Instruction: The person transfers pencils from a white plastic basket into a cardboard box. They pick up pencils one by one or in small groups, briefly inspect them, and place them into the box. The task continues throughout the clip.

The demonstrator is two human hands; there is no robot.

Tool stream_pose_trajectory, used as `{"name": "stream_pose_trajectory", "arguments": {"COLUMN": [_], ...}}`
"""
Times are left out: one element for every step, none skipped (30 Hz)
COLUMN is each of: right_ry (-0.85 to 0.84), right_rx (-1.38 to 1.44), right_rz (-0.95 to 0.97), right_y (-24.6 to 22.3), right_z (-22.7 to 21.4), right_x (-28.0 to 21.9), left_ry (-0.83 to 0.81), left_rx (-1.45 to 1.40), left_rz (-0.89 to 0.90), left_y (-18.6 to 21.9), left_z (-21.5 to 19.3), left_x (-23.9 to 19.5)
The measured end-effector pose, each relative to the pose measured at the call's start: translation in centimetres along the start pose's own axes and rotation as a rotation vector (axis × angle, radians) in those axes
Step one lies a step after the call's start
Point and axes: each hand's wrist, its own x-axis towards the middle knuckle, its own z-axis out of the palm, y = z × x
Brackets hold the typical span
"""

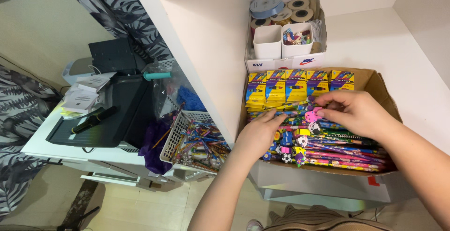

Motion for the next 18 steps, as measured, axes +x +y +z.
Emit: {"name": "stream_pose_trajectory", "arguments": {"right_ry": [0.000, 0.013, 0.023, 0.020, 0.027, 0.033, 0.027, 0.019, 0.007, -0.002, 0.023, 0.049, 0.035, -0.016, -0.065, -0.078, -0.093, -0.108], "right_rx": [-0.002, 0.025, 0.053, 0.053, 0.000, -0.054, -0.054, -0.062, -0.070, -0.070, -0.151, -0.231, -0.229, -0.236, -0.243, -0.242, -0.342, -0.442], "right_rz": [0.000, -0.008, -0.015, -0.014, -0.026, -0.039, -0.035, -0.026, -0.018, -0.015, -0.047, -0.080, -0.082, -0.138, -0.194, -0.197, -0.247, -0.299], "right_y": [0.4, 0.8, 1.2, 0.8, 0.5, 0.1, 0.3, 0.5, 0.6, 0.3, 0.0, -0.4, -0.6, -0.8, -1.1, -0.5, 0.1, 0.6], "right_z": [0.1, 0.1, 0.4, 0.3, 0.2, 0.2, 0.3, 0.3, 0.5, 0.2, 0.0, -0.2, -0.5, -0.9, -1.3, -1.1, -1.0, -0.9], "right_x": [0.1, 0.1, 0.1, 0.1, 0.0, 0.0, 0.0, 0.0, 0.1, -0.1, -0.3, -0.4, -0.6, -0.7, -0.8, -0.5, -0.2, 0.0], "left_ry": [0.001, -0.074, -0.151, -0.152, -0.218, -0.283, -0.287, -0.239, -0.192, -0.196, -0.167, -0.138, -0.141, -0.105, -0.066, -0.067, -0.042, -0.017], "left_rx": [-0.002, -0.005, -0.009, -0.011, 0.051, 0.113, 0.107, 0.176, 0.243, 0.237, 0.233, 0.229, 0.224, 0.186, 0.149, 0.144, 0.087, 0.030], "left_rz": [0.000, -0.061, -0.125, -0.127, -0.157, -0.187, -0.190, -0.190, -0.193, -0.200, -0.191, -0.181, -0.194, -0.181, -0.166, -0.178, -0.167, -0.156], "left_y": [0.4, 0.7, 1.1, 1.3, 1.6, 1.8, 1.8, 1.7, 1.6, 1.8, 2.0, 2.1, 2.0, 1.9, 1.8, 1.8, 1.9, 2.0], "left_z": [-0.4, -0.7, -1.0, -1.4, -1.7, -1.9, -1.6, -1.3, -1.0, -1.0, -1.2, -1.3, -1.1, -0.9, -0.8, -1.0, -1.2, -1.5], "left_x": [0.1, 0.1, 0.0, 0.1, 0.2, 0.2, 0.1, 0.0, -0.2, -0.3, -0.5, -0.7, -0.8, -0.8, -0.8, -1.0, -1.0, -1.0]}}
